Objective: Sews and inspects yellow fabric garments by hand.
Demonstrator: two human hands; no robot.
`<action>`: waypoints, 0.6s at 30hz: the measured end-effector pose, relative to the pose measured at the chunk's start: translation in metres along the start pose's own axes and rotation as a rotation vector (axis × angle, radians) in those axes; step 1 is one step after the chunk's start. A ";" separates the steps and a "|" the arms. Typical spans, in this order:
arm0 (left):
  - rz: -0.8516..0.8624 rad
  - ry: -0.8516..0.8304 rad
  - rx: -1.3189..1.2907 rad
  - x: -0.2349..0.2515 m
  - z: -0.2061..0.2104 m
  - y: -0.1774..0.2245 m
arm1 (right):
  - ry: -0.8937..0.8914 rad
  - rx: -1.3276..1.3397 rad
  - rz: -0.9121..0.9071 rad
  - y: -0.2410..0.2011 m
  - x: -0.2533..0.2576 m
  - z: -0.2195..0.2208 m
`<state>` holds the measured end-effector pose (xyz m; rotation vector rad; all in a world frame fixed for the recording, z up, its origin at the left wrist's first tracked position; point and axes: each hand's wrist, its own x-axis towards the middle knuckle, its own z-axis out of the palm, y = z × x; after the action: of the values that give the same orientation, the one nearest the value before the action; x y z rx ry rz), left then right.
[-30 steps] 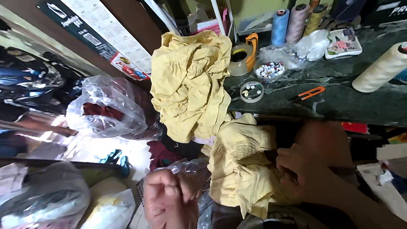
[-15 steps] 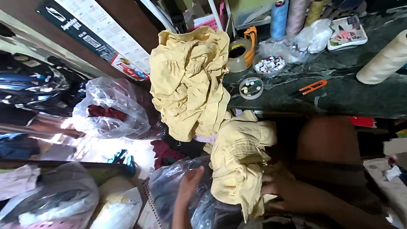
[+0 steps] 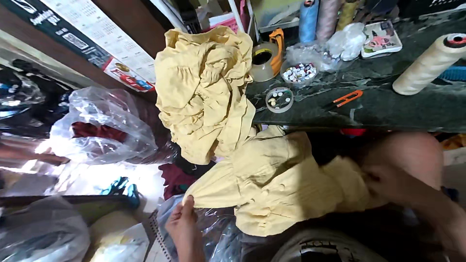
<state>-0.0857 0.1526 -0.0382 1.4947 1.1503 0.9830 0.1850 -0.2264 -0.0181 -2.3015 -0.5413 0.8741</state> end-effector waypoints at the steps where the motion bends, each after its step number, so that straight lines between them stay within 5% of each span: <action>1: -0.021 -0.011 -0.015 0.003 0.003 0.000 | -0.132 -0.233 0.079 -0.003 0.008 0.002; 4: -0.036 -0.050 -0.090 0.012 0.018 -0.008 | -0.148 -0.452 0.064 -0.030 0.025 0.017; 7: -0.112 -0.180 -0.126 0.011 0.030 -0.029 | 0.001 -0.121 -0.090 -0.044 0.074 0.040; 12: -0.593 -0.458 -0.236 -0.019 0.030 -0.086 | -0.127 0.189 -0.103 -0.051 0.136 0.100; 14: -0.568 -0.431 -0.328 -0.018 0.027 -0.088 | -0.084 0.234 -0.170 -0.071 0.128 0.093; 18: -0.270 -0.232 -0.266 0.001 0.019 -0.038 | 0.297 0.304 -0.331 -0.094 0.112 0.054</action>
<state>-0.0742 0.1528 -0.0789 1.1710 0.9809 0.7253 0.2111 -0.0739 -0.0387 -1.9448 -0.5903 0.4129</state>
